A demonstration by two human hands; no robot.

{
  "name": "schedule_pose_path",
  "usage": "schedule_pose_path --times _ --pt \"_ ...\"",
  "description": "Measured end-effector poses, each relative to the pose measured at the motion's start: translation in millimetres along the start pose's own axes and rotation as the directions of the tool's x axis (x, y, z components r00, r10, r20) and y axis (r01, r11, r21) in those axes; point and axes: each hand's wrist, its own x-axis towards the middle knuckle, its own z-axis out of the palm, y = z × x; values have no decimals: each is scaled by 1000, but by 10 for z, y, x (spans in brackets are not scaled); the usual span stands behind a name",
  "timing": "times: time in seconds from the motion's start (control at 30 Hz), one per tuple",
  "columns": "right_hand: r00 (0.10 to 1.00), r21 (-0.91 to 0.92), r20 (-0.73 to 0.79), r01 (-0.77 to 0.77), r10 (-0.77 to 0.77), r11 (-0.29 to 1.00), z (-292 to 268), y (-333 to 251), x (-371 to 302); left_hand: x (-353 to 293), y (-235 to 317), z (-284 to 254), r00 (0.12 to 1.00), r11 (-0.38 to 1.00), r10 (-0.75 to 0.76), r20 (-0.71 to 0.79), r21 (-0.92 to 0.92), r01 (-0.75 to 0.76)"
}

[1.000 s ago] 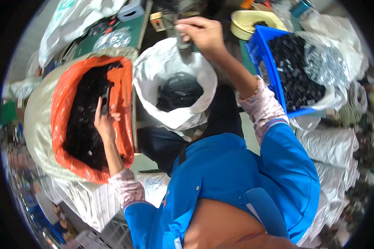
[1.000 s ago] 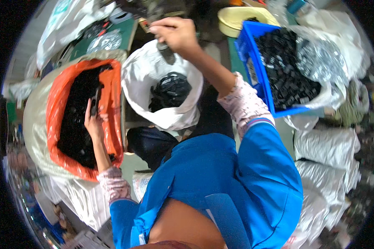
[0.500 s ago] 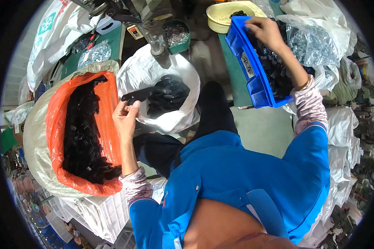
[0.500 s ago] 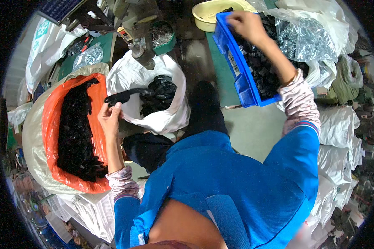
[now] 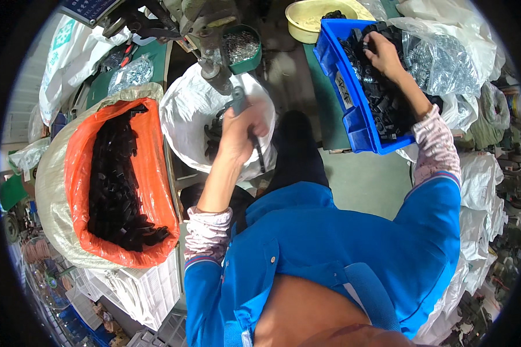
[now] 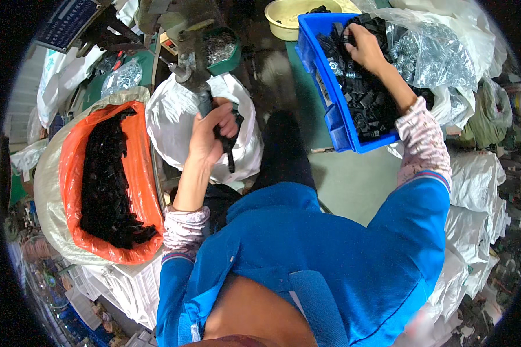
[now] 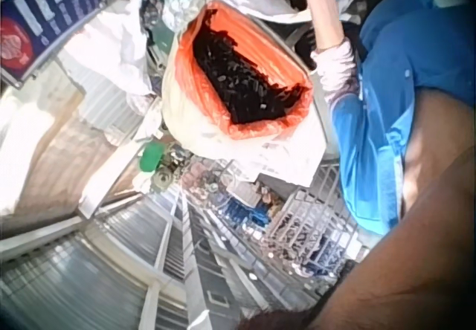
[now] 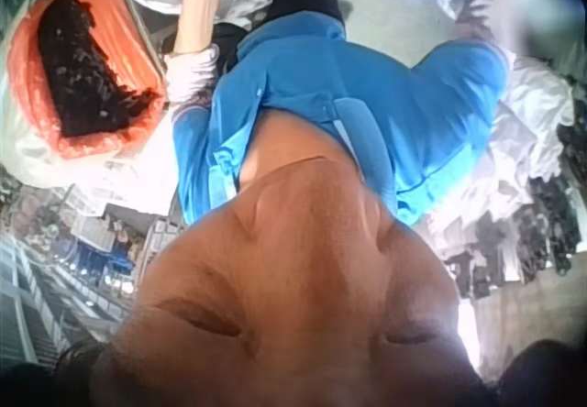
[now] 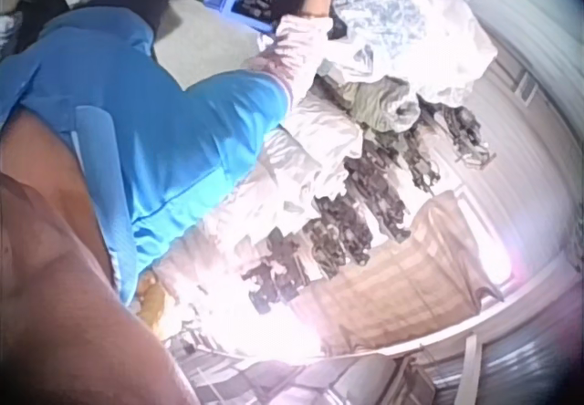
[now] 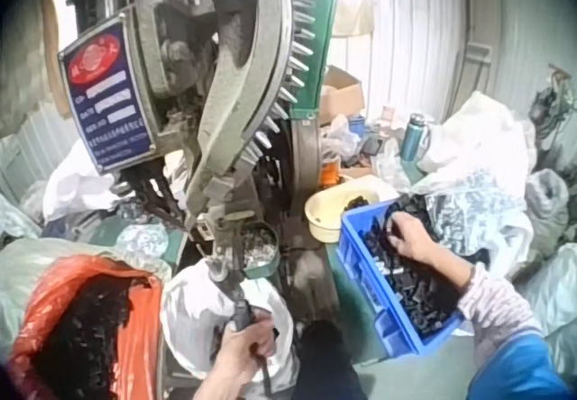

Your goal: The person repeatedly picks small black plastic components from a blue bin, attaches a small metal piece to each, and places the assembled unit into a white bag. The process is continuous and repetitive throughout the clip.

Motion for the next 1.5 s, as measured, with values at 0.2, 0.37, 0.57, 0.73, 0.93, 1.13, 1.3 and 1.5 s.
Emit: schedule_pose_path --times 0.2,0.37,0.57,0.73,0.93,1.13,1.3,1.5 --pt "899 92 -224 404 -376 910 -453 -1286 -492 263 -361 655 969 974 -186 165 -103 204" --pt "913 347 -13 386 -407 855 -434 -1621 -889 287 -615 633 942 958 -234 240 -110 266" --pt "997 89 78 -26 19 996 -277 -494 -384 191 -414 541 977 984 -119 176 -111 140" --pt "988 -194 154 39 -8 980 240 -81 -446 155 -374 563 993 987 -71 91 -137 83" --pt "973 21 190 -135 128 991 -45 -242 -391 207 -372 515 997 998 7 82 -58 -2" --pt "959 699 274 -247 69 671 -532 -1458 -360 227 -403 553 942 861 311 128 382 -337" --pt "937 522 286 21 -198 853 -531 -1824 -250 175 -321 555 900 763 386 201 480 -434" --pt "800 334 261 451 -541 828 -402 -2114 -146 50 -168 411 898 723 420 134 549 -420"
